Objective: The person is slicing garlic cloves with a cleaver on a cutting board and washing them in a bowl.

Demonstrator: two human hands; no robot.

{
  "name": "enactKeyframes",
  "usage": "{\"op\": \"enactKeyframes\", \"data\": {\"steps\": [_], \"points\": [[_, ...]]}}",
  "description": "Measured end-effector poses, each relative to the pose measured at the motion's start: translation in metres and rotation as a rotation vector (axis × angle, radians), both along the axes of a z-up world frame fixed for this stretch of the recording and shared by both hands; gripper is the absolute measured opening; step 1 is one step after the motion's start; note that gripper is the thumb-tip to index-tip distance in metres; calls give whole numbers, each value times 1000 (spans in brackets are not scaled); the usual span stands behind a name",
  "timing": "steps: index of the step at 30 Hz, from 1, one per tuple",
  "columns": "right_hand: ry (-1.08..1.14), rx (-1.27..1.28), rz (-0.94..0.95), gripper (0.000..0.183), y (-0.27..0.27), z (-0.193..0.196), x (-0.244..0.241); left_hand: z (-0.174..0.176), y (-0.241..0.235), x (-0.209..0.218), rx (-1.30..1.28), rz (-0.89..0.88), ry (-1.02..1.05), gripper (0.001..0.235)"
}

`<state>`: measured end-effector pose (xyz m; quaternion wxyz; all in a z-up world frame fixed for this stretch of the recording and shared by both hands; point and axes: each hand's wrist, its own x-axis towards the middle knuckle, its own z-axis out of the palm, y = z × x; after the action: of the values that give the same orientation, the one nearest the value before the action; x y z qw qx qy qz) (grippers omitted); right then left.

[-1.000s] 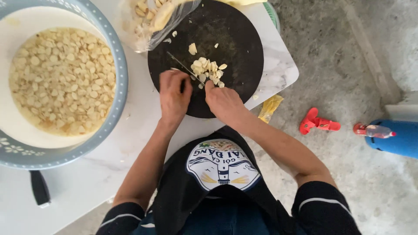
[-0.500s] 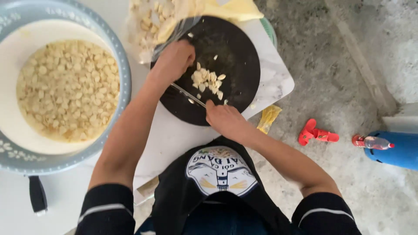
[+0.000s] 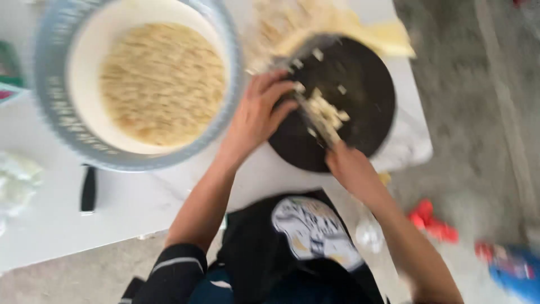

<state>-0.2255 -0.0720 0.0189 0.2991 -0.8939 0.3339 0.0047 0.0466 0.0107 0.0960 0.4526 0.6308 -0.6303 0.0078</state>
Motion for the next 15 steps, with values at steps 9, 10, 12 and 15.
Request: {"op": "enactKeyframes", "data": {"steps": [9, 10, 12, 15], "points": [[-102, -111, -37, 23, -6, -26, -2, -91, 32, 228, 293, 370, -331, 35], [-116, -123, -33, 23, -5, -28, 4, -96, 30, 236, 279, 379, -341, 35], [-59, -110, -107, 22, -4, -30, 7, -109, 15, 249, 232, 553, -505, 43], [-51, -144, -169, 22, 8, -26, 7, -58, -24, 198, 141, 478, -229, 11]]}}
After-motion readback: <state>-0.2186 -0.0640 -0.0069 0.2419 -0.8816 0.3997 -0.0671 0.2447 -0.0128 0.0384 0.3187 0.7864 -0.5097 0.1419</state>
